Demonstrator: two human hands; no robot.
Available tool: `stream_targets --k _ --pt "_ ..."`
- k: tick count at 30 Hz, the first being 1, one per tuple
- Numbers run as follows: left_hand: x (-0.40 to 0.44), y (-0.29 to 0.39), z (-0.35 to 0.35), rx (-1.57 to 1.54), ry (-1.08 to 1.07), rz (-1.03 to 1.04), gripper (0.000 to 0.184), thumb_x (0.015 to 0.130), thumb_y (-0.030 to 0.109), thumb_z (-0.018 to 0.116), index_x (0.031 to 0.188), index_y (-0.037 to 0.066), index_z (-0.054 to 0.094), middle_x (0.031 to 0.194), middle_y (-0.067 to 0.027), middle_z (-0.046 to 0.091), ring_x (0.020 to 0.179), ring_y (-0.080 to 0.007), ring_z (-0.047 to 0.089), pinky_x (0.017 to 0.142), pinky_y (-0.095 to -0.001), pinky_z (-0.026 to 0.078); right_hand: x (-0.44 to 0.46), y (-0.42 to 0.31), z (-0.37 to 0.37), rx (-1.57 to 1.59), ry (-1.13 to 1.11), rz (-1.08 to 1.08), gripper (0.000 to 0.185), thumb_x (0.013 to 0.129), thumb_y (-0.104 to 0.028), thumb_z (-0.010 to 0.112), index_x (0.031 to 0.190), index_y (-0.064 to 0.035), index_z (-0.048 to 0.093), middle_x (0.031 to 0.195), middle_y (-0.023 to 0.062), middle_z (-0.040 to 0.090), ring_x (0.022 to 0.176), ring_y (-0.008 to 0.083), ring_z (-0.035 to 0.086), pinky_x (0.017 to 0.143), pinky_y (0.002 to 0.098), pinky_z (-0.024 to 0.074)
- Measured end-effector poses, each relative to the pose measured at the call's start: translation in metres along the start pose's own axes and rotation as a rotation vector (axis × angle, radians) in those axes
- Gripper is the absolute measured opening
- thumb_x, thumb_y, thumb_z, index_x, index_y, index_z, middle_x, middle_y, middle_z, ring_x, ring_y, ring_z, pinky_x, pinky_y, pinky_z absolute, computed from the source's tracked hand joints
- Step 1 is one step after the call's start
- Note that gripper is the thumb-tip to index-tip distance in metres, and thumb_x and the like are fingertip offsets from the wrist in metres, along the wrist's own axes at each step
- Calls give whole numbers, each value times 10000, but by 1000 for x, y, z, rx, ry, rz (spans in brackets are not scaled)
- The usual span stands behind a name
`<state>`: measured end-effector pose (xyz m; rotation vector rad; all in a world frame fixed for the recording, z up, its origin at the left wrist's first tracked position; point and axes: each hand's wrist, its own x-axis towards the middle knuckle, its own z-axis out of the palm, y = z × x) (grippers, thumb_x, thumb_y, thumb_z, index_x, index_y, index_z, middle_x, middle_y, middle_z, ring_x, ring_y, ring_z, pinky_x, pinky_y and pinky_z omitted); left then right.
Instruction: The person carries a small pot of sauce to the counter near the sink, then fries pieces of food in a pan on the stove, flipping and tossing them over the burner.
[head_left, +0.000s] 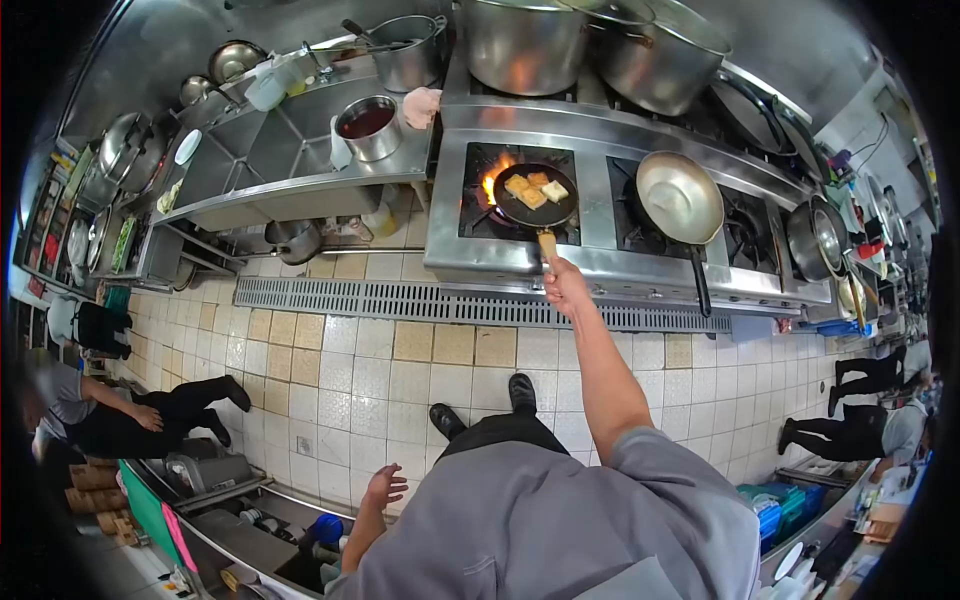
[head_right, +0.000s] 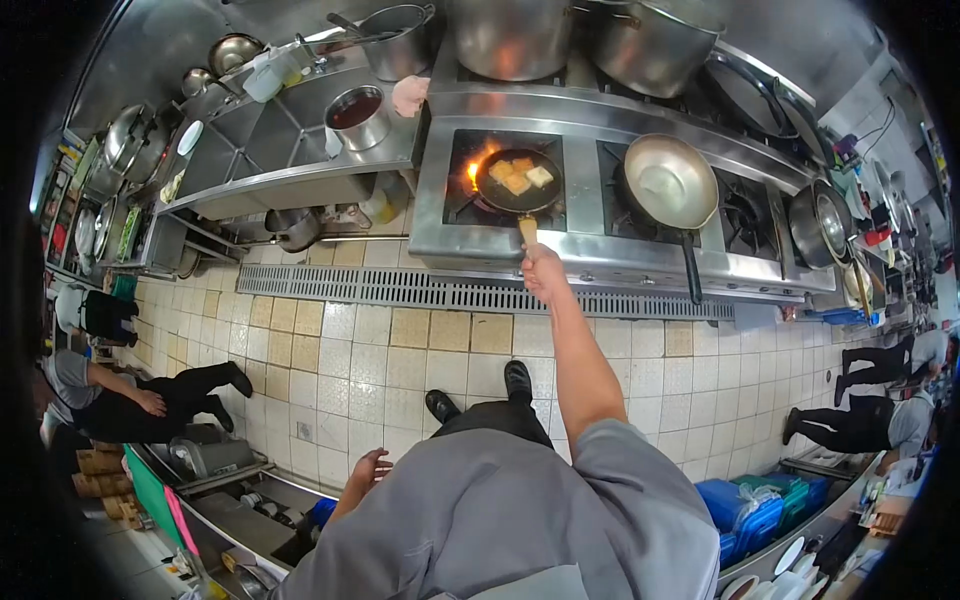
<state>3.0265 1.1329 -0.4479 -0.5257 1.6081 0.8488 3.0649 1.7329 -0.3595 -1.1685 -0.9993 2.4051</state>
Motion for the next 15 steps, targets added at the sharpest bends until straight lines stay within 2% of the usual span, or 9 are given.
stream_targets --k 2,3,6,11,15 --pt "0 9 8 64 40 14 456 862 463 505 1196 152 487 1022 -80 597 883 -210 606 721 -383 444 7 15 -2 -122 34 -81 289 963 -388 416 1017 -117 500 578 -38 379 397 48 257 355 209 194" --pt "1 16 13 101 50 25 456 860 459 508 1194 149 489 1017 -78 601 872 -206 609 717 -380 444 14 25 -11 -168 23 -91 310 954 -410 431 1033 -119 506 568 -31 386 393 55 269 351 215 200" --pt "1 35 27 152 70 60 445 851 446 525 1175 142 510 961 -63 626 813 -190 624 684 -357 448 21 35 -22 -43 -43 -9 312 947 -408 453 1049 -120 512 560 -33 378 391 57 271 348 220 209" --pt "8 68 57 211 61 158 406 857 414 528 1149 132 533 906 -53 639 764 -165 630 626 -318 451 26 15 -26 -131 -27 -24 293 945 -376 467 920 -84 481 560 -35 384 397 46 264 360 216 212" --pt "11 89 81 239 44 226 348 894 377 499 1129 126 552 884 -44 641 730 -144 628 592 -289 450 21 -9 -32 -183 -109 -18 300 946 -378 465 924 -80 489 563 -46 377 403 41 254 364 209 201"
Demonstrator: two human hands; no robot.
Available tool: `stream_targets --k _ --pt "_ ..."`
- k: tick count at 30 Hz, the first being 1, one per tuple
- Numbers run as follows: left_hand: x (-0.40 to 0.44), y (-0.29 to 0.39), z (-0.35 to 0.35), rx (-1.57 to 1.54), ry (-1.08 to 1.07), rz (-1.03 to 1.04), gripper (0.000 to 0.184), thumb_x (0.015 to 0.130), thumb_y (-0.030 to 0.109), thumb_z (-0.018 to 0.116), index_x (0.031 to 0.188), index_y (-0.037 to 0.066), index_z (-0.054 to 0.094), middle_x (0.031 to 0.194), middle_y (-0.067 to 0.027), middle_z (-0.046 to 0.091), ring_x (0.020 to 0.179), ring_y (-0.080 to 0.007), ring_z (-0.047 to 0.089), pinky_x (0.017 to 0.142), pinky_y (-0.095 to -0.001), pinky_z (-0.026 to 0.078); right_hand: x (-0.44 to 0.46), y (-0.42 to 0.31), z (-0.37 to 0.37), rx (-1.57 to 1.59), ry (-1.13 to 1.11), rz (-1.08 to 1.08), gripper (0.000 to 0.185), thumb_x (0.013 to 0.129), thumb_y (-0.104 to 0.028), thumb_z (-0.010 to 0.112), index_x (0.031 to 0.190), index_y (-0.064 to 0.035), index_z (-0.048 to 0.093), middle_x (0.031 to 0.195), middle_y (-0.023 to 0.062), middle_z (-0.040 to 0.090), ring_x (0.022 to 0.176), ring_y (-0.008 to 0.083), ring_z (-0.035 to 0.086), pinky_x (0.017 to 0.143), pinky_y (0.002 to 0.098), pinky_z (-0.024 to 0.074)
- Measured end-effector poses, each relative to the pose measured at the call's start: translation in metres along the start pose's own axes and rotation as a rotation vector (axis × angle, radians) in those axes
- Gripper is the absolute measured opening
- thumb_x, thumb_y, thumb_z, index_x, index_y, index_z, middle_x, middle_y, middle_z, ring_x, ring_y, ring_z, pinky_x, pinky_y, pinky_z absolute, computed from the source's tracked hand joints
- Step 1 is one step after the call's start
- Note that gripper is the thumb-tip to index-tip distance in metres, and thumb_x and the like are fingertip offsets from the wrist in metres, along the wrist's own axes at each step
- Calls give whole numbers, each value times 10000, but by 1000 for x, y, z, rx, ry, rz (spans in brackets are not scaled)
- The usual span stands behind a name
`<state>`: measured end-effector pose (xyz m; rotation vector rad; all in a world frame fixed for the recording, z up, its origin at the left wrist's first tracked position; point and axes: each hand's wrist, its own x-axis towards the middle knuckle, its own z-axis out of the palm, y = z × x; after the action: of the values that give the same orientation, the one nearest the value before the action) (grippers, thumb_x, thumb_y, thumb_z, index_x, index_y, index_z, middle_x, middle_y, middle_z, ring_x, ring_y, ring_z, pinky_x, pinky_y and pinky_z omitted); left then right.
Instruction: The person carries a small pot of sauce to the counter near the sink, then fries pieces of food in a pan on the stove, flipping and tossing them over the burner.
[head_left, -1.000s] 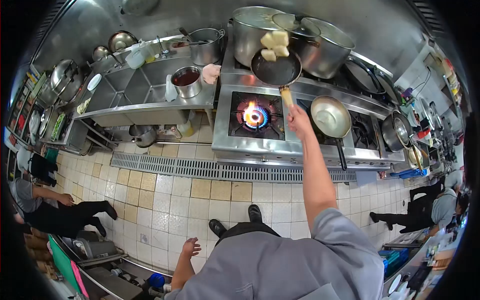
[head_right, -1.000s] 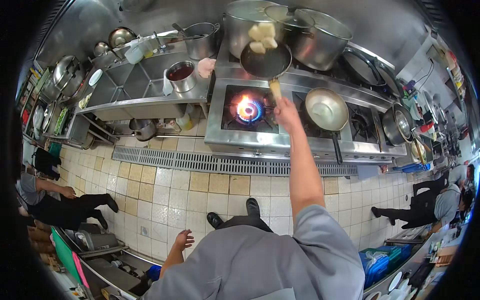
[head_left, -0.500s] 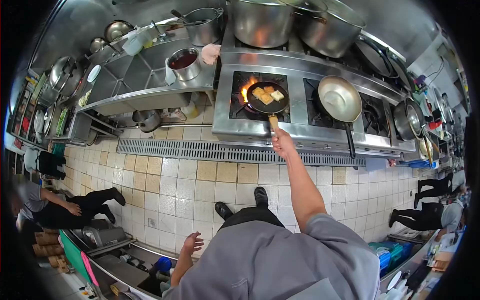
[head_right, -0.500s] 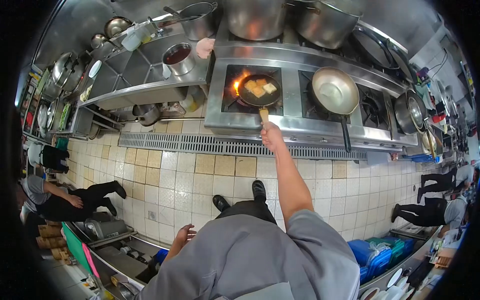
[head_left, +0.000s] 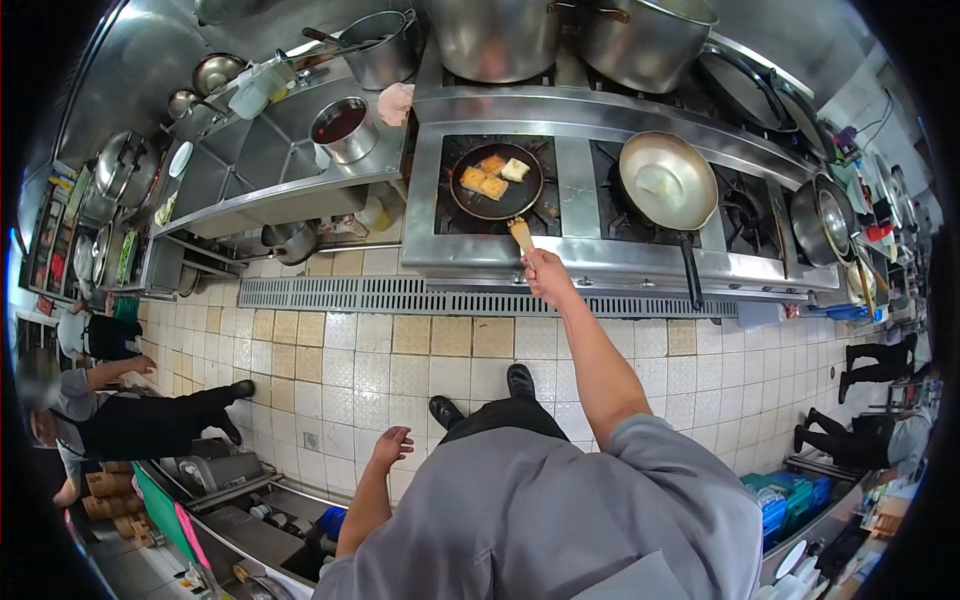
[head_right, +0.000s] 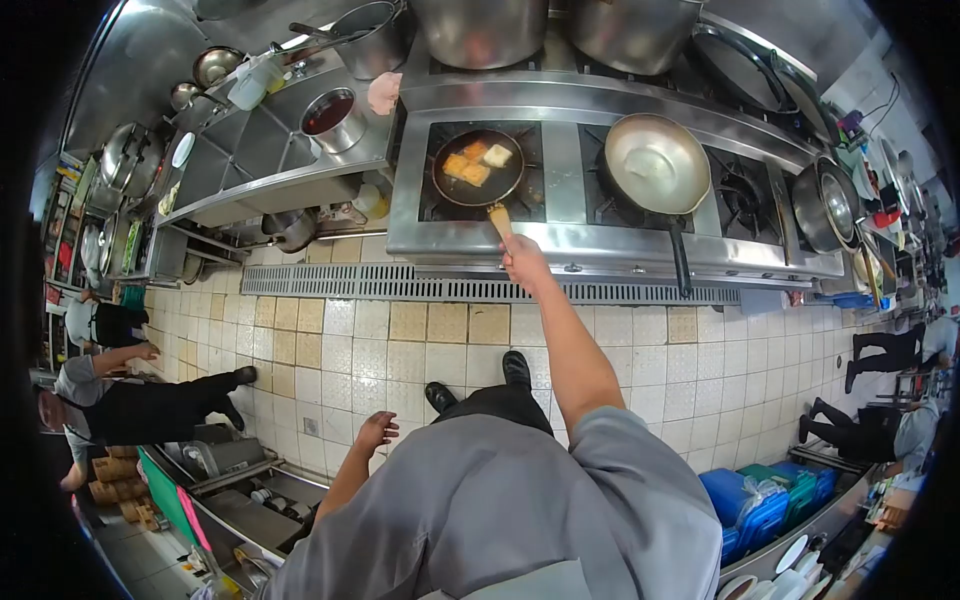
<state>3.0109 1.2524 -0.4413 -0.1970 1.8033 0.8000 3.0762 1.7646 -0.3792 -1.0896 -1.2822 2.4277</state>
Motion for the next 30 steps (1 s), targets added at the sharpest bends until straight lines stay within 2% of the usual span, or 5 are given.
stream_targets --k 7,10,13,21,30 --pt "15 16 19 51 -24 43 335 900 380 501 1106 125 568 859 -31 635 718 -133 622 583 -277 443 2 -26 -12 152 -138 93 294 946 -374 469 934 -82 503 557 -50 360 406 37 251 362 207 208" --pt "14 17 20 35 -24 51 331 895 377 505 1104 129 569 864 -32 636 720 -137 622 585 -278 443 -14 -46 -8 -45 -96 22 284 942 -364 480 933 -81 502 555 -49 364 411 42 264 367 216 227" --pt "8 9 15 -3 -7 18 322 888 370 510 1102 136 569 871 -33 638 723 -143 624 587 -286 445 -4 -24 -13 -556 176 -273 278 939 -358 481 944 -81 504 569 -29 396 399 59 279 361 230 231" --pt "0 -19 7 -137 -13 -2 341 883 371 509 1133 141 547 876 -40 638 737 -160 630 606 -305 454 -15 -9 -10 87 -69 68 262 951 -350 466 977 -94 511 560 -47 370 410 48 263 365 211 209" --pt "4 -35 -1 -93 -6 -18 342 888 366 504 1136 134 545 889 -43 642 756 -165 638 604 -317 460 3 21 -4 270 -98 119 273 955 -377 447 982 -114 518 552 -41 349 401 54 264 359 212 210"
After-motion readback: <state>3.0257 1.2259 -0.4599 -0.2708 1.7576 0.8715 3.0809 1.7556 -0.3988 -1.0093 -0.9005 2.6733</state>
